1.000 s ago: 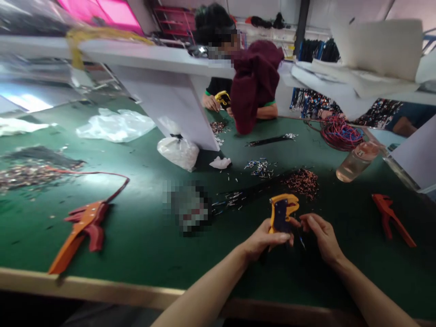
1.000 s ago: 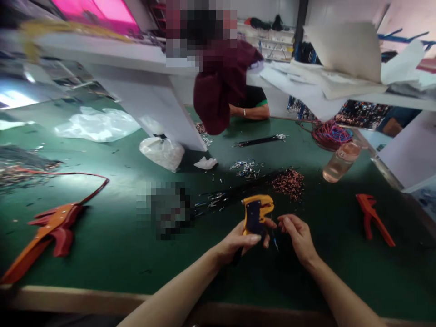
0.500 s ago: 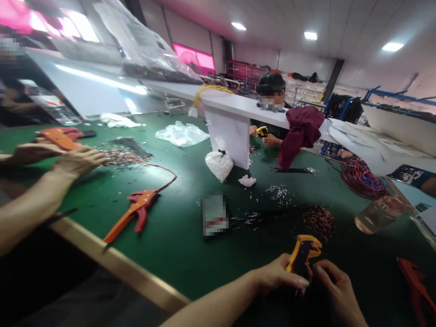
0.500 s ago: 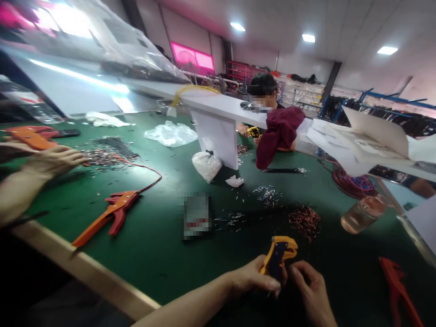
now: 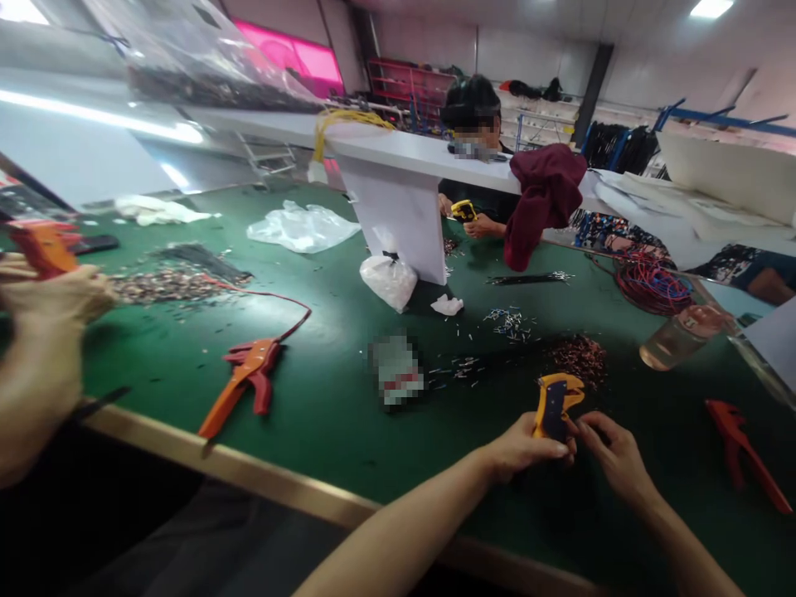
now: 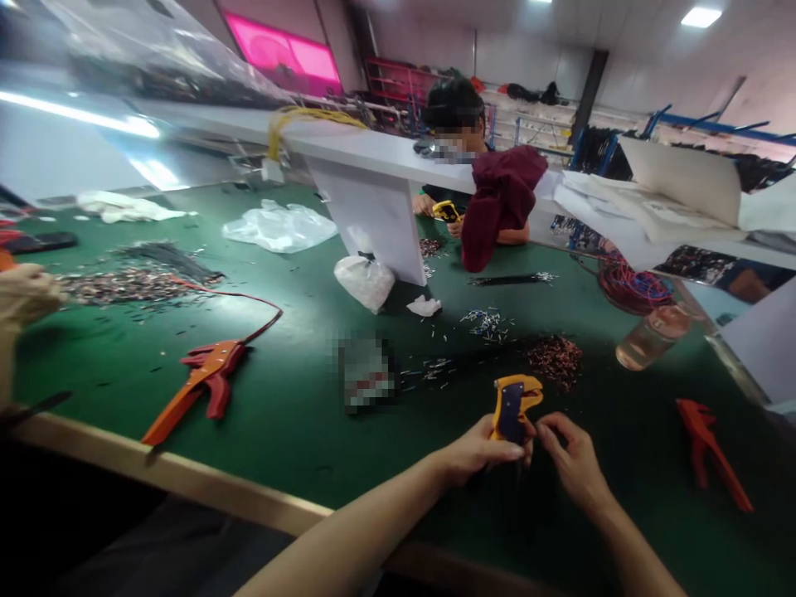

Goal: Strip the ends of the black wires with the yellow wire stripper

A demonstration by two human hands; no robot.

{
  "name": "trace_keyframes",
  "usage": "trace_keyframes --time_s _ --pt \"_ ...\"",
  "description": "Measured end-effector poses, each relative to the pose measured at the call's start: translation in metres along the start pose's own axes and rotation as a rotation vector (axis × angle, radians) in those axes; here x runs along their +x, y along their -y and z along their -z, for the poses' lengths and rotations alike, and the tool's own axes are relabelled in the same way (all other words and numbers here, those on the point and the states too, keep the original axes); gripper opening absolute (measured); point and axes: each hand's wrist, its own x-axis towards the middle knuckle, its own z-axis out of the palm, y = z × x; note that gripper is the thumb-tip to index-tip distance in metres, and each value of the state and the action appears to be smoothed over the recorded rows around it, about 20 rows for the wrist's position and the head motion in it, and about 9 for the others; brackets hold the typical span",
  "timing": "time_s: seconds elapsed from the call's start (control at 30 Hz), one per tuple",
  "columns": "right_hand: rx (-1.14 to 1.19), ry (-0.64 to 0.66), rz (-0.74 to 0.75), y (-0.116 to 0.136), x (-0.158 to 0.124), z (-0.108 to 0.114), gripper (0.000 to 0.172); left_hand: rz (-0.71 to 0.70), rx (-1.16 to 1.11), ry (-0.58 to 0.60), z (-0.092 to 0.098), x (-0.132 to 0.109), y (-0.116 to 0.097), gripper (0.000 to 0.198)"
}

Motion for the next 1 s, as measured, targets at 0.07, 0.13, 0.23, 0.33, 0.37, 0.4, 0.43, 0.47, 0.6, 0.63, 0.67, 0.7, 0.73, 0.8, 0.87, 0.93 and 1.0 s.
trace_keyframes --time_s 0.07,0.13,0.23,0.33,0.37,0.4,0.43,0.47,0.6,0.63,0.67,0.7,0.73,0.8,0.87,0.93,1.0 --pt "0.037 0.040 -0.016 0.001 0.002 -0.003 0.059 -0.021 0.006 0.025 0.000 -0.001 -0.002 0.040" --pt "0.076 0.038 -0.025 0.000 0.005 -0.005 0.060 -0.039 0.006 0.036 0.000 -0.002 -0.003 0.037" --pt "0.126 -0.062 -0.042 -0.005 0.016 -0.001 0.056 -0.054 -0.016 0.046 -0.001 -0.003 -0.003 0.036" --pt "0.051 -0.178 0.000 -0.013 0.038 0.013 0.049 -0.091 -0.069 -0.013 -0.001 -0.002 -0.003 0.037" --pt "-0.022 -0.214 0.042 -0.015 0.045 0.018 0.046 -0.105 -0.093 -0.054 -0.001 -0.002 -0.003 0.038" --pt "-0.122 -0.239 0.100 -0.017 0.049 0.023 0.044 -0.115 -0.123 -0.101 -0.001 -0.001 -0.003 0.038" --pt "-0.236 -0.266 0.167 -0.017 0.052 0.026 0.042 -0.117 -0.157 -0.147 -0.001 0.001 -0.004 0.039" --pt "-0.335 -0.282 0.238 -0.016 0.051 0.028 0.039 -0.114 -0.190 -0.187 0.000 0.002 -0.005 0.039" --pt "-0.445 -0.121 0.595 -0.003 0.019 0.012 0.024 -0.132 -0.281 -0.284 0.000 0.006 -0.009 0.039" --pt "-0.466 -0.081 0.695 0.001 0.009 0.004 0.021 -0.139 -0.293 -0.302 0.000 0.006 -0.009 0.039" --pt "-0.500 -0.048 0.777 0.004 0.001 -0.005 0.021 -0.142 -0.304 -0.321 0.000 0.007 -0.009 0.040" --pt "-0.536 -0.042 0.826 0.007 -0.006 -0.013 0.023 -0.141 -0.310 -0.339 -0.001 0.007 -0.009 0.042" --pt "-0.567 -0.052 0.851 0.009 -0.010 -0.021 0.023 -0.133 -0.307 -0.354 -0.001 0.007 -0.008 0.045" --pt "-0.618 -0.104 0.856 0.011 -0.013 -0.033 0.024 -0.108 -0.273 -0.365 -0.002 0.006 -0.006 0.052" --pt "-0.643 -0.157 0.852 0.010 -0.010 -0.037 0.021 -0.086 -0.225 -0.358 -0.003 0.005 -0.003 0.056" --pt "-0.634 -0.189 0.862 0.009 -0.007 -0.034 0.019 -0.091 -0.189 -0.345 -0.004 0.004 -0.003 0.058" --pt "-0.586 -0.228 0.861 0.007 -0.005 -0.026 0.018 -0.109 -0.172 -0.315 -0.005 0.004 -0.003 0.057"
